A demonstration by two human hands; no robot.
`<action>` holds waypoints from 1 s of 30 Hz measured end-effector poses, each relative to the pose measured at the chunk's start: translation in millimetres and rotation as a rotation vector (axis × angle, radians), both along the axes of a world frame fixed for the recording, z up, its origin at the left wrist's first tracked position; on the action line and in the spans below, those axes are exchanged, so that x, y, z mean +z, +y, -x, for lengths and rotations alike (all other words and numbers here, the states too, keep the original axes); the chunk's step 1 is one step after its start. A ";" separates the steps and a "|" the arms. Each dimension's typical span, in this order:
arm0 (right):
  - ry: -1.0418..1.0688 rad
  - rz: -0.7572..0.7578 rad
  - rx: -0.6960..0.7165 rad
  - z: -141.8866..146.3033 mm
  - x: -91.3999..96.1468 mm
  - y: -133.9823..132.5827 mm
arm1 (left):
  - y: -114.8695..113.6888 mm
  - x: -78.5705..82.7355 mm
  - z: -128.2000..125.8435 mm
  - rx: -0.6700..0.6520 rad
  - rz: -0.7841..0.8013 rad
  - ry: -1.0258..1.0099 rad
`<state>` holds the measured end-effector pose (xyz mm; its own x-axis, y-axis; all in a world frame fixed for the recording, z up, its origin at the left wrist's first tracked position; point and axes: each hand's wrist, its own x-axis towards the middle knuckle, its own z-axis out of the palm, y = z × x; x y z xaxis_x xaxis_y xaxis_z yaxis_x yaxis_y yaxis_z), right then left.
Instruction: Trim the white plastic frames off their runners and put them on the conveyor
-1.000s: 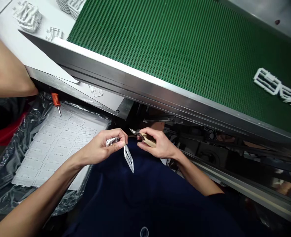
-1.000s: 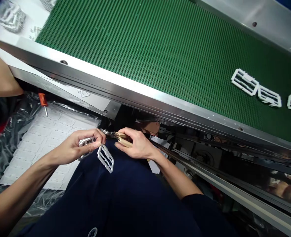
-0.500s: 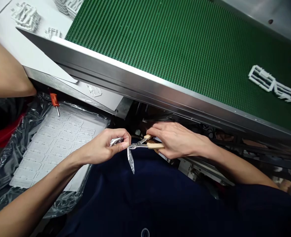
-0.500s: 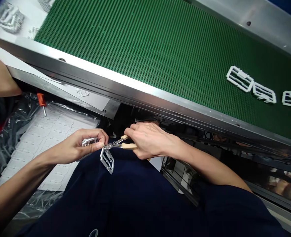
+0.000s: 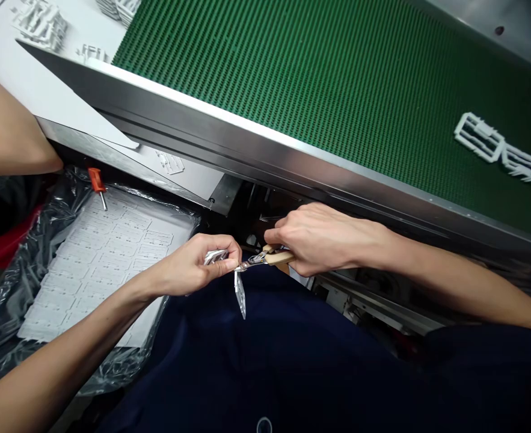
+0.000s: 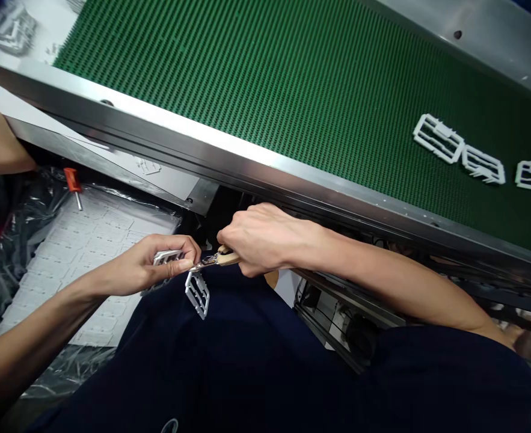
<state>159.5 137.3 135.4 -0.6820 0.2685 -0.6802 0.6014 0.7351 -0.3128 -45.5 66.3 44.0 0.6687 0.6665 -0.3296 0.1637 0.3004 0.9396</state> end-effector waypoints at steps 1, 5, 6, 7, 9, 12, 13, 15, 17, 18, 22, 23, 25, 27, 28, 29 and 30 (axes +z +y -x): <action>0.019 0.002 -0.023 -2.5 -3.1 -0.6 | -1.2 -1.3 0.2 0.020 0.024 0.004; 0.057 0.077 -0.216 -22.1 -14.2 -6.0 | -7.0 -7.1 0.5 0.122 0.117 -0.008; 0.061 0.100 -0.283 -28.1 -16.4 -8.2 | -8.7 -9.0 -0.1 0.145 0.124 -0.022; 0.064 0.120 -0.356 -33.9 -18.7 -10.9 | -10.5 -11.3 -1.1 0.157 0.131 -0.039; 0.071 0.142 -0.518 -43.5 -25.1 -17.9 | -14.5 -17.1 -4.2 0.154 0.166 -0.081; 0.121 0.134 -0.782 -47.1 -42.4 -33.2 | -20.6 -26.8 -11.0 0.145 0.267 -0.129; 0.162 0.123 -0.873 -44.6 -50.0 -39.0 | -22.1 -29.4 -13.5 0.157 0.288 -0.135; 0.289 0.133 -1.029 -34.9 -65.5 -49.8 | -23.7 -32.7 -18.1 0.179 0.296 -0.131; 0.448 0.205 -1.122 -23.4 -78.6 -57.5 | -23.5 -33.4 -21.5 0.172 0.277 -0.123; 0.518 0.248 -1.135 -19.1 -83.4 -59.8 | -22.8 -33.4 -22.5 0.159 0.269 -0.118; 0.572 0.220 -1.038 -23.0 -90.3 -62.4 | -20.1 -37.0 -20.8 0.231 0.355 -0.209; 0.523 0.167 -1.011 -28.4 -90.2 -62.6 | -19.9 -39.4 -19.1 0.269 0.414 -0.272; 0.413 0.042 -0.973 -40.3 -89.2 -63.4 | -20.4 -45.0 -15.1 0.317 0.537 -0.421; 0.362 -0.057 -0.932 -49.2 -87.4 -64.6 | -21.9 -50.0 -11.6 0.332 0.631 -0.544; 0.362 -0.083 -0.899 -51.7 -86.2 -65.3 | -22.8 -51.6 -10.5 0.341 0.669 -0.584; 0.371 -0.093 -0.860 -53.1 -84.9 -65.8 | -23.9 -52.7 -9.8 0.353 0.703 -0.611; 0.379 -0.097 -0.820 -53.6 -83.4 -66.1 | -24.9 -53.3 -9.5 0.371 0.730 -0.628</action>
